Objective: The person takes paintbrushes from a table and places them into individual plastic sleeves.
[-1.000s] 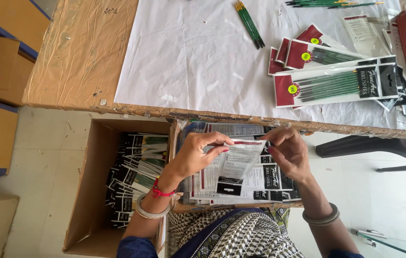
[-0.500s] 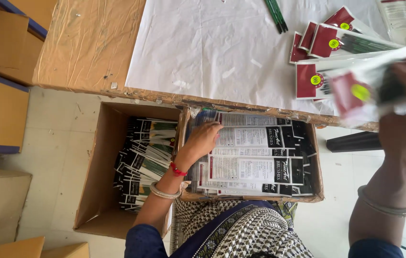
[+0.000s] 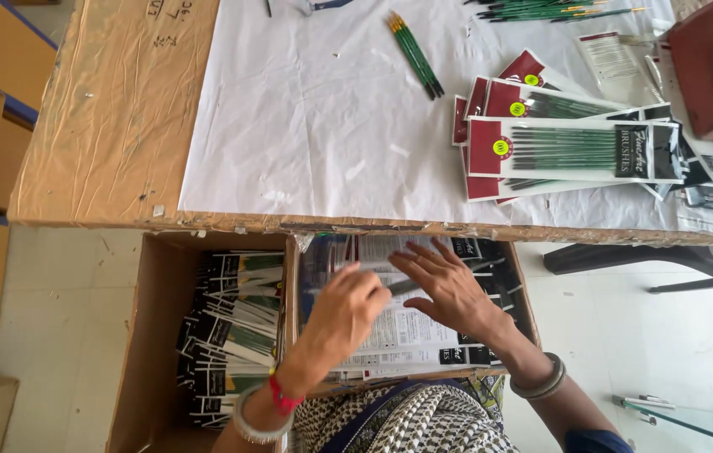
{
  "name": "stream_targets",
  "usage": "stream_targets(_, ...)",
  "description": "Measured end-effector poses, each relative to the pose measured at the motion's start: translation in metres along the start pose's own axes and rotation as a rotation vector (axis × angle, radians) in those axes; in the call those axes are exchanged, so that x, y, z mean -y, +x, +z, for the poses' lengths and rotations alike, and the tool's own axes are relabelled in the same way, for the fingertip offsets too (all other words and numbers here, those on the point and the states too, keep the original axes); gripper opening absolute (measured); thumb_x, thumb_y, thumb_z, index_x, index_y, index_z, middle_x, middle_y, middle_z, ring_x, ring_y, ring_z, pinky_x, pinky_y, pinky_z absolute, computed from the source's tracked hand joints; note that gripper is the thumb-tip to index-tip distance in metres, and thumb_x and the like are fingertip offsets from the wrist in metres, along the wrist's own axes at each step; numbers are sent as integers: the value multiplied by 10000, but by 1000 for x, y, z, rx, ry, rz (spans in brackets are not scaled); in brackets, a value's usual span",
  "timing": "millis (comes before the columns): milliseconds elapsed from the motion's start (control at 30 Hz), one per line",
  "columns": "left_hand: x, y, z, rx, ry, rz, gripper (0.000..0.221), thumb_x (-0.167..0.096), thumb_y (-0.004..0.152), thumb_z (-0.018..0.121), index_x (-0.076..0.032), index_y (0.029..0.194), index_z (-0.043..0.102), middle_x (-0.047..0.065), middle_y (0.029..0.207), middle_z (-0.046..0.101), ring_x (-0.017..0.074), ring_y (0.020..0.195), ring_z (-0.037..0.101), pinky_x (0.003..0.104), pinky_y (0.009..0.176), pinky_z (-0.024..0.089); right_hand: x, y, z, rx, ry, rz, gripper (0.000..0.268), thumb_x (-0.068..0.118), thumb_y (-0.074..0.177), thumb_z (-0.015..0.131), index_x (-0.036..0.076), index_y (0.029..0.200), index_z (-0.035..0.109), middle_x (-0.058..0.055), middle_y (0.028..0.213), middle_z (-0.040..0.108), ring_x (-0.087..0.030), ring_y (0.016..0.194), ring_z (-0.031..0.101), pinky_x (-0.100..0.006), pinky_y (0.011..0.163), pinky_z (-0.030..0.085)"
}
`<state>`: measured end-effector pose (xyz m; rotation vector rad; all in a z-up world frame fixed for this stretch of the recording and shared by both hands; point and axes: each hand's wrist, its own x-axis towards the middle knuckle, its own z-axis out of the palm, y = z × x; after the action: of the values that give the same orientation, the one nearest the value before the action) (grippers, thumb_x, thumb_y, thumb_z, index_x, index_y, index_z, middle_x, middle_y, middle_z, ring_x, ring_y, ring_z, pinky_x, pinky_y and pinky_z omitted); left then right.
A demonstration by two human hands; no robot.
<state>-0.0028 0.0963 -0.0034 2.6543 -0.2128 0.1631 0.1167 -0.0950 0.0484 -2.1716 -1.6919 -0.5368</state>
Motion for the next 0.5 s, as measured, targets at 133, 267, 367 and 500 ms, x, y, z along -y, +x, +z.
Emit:
stream_targets(133, -56, 1, -80, -547, 92, 354, 64, -153, 992, 719, -109, 1038, 724, 73, 1022, 671, 241, 1097, 621, 551, 1171, 362, 7, -41, 17, 350, 652, 378, 426, 15, 818, 743, 92, 1237, 724, -91, 1130, 792, -222, 970, 793, -351, 826, 672)
stream_targets(267, -64, 8, -105, -805, -383, 154, 717, -386, 822, 790, 148, 1193, 487, 335, 1179, 588, 372, 1157, 589, 485, 991, 522, 35, -44, 2, 244, 1157, 683, 392, 68, 819, 834, 42, 1193, 719, -118, 1060, 812, -220, 891, 781, -376, 774, 661)
stream_targets(367, -25, 9, -16, -430, -910, 7, 163, -197, 1001, 718, -81, 1097, 781, 101, 900, 816, 100, 684, 746, 260, 560, 613, 32, -73, 27, 210, 1366, 664, 407, 65, 828, 817, 28, 1221, 715, -138, 1203, 772, -225, 1085, 745, -387, 958, 629)
stream_targets(500, -42, 23, -16, -421, -770, -127, 196, -154, 1029, 642, -53, 1133, 773, 78, 734, 773, 71, 443, 567, 218, 371, 420, 14, -34, -41, -286, 1001, 680, 569, 140, 770, 842, 57, 1272, 586, -86, 1230, 665, -194, 1110, 670, -352, 975, 586)
